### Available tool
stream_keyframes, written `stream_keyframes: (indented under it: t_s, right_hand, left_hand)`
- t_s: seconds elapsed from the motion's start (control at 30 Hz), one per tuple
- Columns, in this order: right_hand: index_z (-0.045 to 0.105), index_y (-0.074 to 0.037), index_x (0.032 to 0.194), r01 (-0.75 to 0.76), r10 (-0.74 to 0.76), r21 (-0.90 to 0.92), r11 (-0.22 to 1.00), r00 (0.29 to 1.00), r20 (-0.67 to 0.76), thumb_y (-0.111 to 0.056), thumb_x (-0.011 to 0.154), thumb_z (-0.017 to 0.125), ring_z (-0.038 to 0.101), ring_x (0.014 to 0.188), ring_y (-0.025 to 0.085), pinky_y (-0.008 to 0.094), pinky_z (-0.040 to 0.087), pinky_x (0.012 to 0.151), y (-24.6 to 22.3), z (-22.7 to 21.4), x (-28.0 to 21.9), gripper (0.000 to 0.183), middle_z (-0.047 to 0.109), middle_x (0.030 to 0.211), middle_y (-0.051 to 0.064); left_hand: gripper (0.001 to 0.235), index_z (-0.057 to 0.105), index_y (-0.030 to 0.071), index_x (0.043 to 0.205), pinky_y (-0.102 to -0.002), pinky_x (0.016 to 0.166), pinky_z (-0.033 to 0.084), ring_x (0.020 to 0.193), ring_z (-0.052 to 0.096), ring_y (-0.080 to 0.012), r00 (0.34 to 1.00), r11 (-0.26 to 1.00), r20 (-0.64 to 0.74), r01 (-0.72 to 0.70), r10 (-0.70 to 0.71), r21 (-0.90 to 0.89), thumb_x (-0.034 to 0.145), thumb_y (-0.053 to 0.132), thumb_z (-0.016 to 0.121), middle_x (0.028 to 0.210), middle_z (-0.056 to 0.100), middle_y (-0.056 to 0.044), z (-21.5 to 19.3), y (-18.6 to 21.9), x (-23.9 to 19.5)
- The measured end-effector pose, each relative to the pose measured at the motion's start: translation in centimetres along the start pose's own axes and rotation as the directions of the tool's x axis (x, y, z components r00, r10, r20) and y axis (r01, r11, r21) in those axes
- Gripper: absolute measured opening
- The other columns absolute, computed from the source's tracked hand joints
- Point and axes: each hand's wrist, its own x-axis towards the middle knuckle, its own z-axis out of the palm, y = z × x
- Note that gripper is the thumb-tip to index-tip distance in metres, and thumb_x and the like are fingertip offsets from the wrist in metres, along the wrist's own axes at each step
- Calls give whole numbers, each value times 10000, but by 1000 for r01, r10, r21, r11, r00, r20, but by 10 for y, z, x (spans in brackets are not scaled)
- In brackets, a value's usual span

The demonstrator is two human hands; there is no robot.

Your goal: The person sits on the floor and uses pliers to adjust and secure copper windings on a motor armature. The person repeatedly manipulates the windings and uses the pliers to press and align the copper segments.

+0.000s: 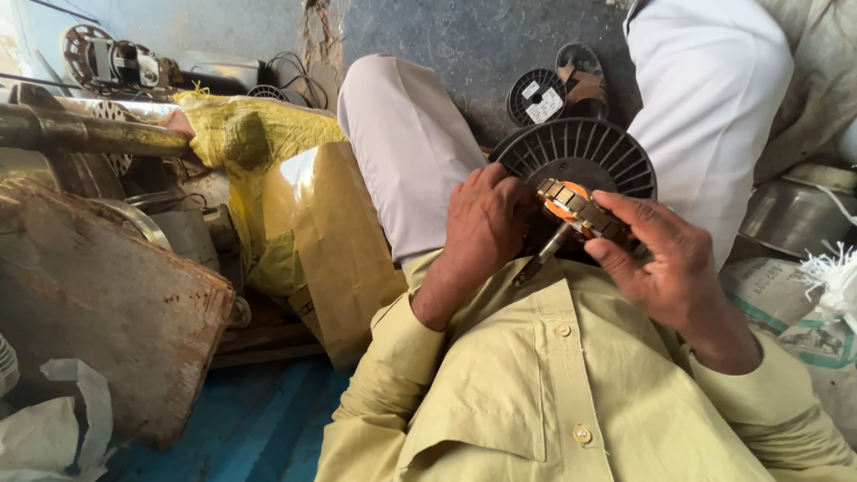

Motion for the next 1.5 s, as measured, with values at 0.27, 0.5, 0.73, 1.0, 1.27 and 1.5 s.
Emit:
stream_keyframes:
  t_s: [0.27, 0.5, 0.73, 1.0, 1.27, 1.5]
  right_hand:
    - [704, -79, 1272, -81, 61, -256, 963, 994, -88, -100, 1046, 745, 736, 1008, 239, 329, 598, 883, 25, -22, -23, 230, 721, 1161, 104]
    - [661, -41, 1286, 29, 11, -502, 865, 997, 77, -20, 849, 704, 696, 1057, 347, 448, 583, 919, 29, -10, -33, 439, 691, 1217, 164]
    - [567, -56, 1388, -200, 237, -397, 896, 970, 45, -1, 883, 731, 703, 994, 307, 429, 580, 845, 37, -25, -29, 533, 697, 1195, 152]
    - [625, -1, 1374, -276, 186, 496, 823, 957, 225, 19, 698, 860, 707, 1006, 177, 305, 601, 893, -9, -41, -40, 715, 683, 1171, 118]
    - [615, -26, 1371, 6, -61, 423, 906, 991, 117, -53, 772, 836, 692, 1033, 120, 239, 560, 806, -11, -24, -23, 639, 669, 1305, 100]
    - [622, -12, 1384, -121, 21, 475, 872, 977, 212, 25, 832, 773, 745, 933, 105, 243, 604, 755, -6, -29, -29, 574, 694, 1277, 100]
  left_hand:
    - [204, 710, 28, 1185, -244, 802, 533, 897, 624, -109, 927, 101, 232, 271, -295, -957, 990, -27, 689, 1021, 683, -41, -21, -28, -20]
    - [158, 725, -46, 1154, -339, 769, 624, 892, 730, -196, 924, -88, 303, 290, -232, -953, 998, -40, 701, 998, 739, -136, -30, -2, -12]
    - [363, 577, -22, 1276, -318, 768, 616, 871, 726, -189, 942, -76, 269, 259, -199, -963, 956, -72, 741, 986, 737, -153, -43, 29, 2]
    - [377, 517, -23, 1285, -319, 844, 624, 933, 711, -160, 958, -106, 257, 244, -129, -964, 971, -94, 715, 1035, 706, -142, -44, 59, 10]
    - [356, 503, -3, 1266, -319, 904, 632, 982, 722, -152, 972, -30, 210, 208, -105, -978, 985, -64, 713, 1060, 709, -131, -43, 71, 13]
    - [334, 513, -3, 1251, -312, 910, 634, 992, 717, -139, 969, 5, 226, 228, -95, -974, 989, -65, 710, 1071, 706, -121, -41, 68, 11]
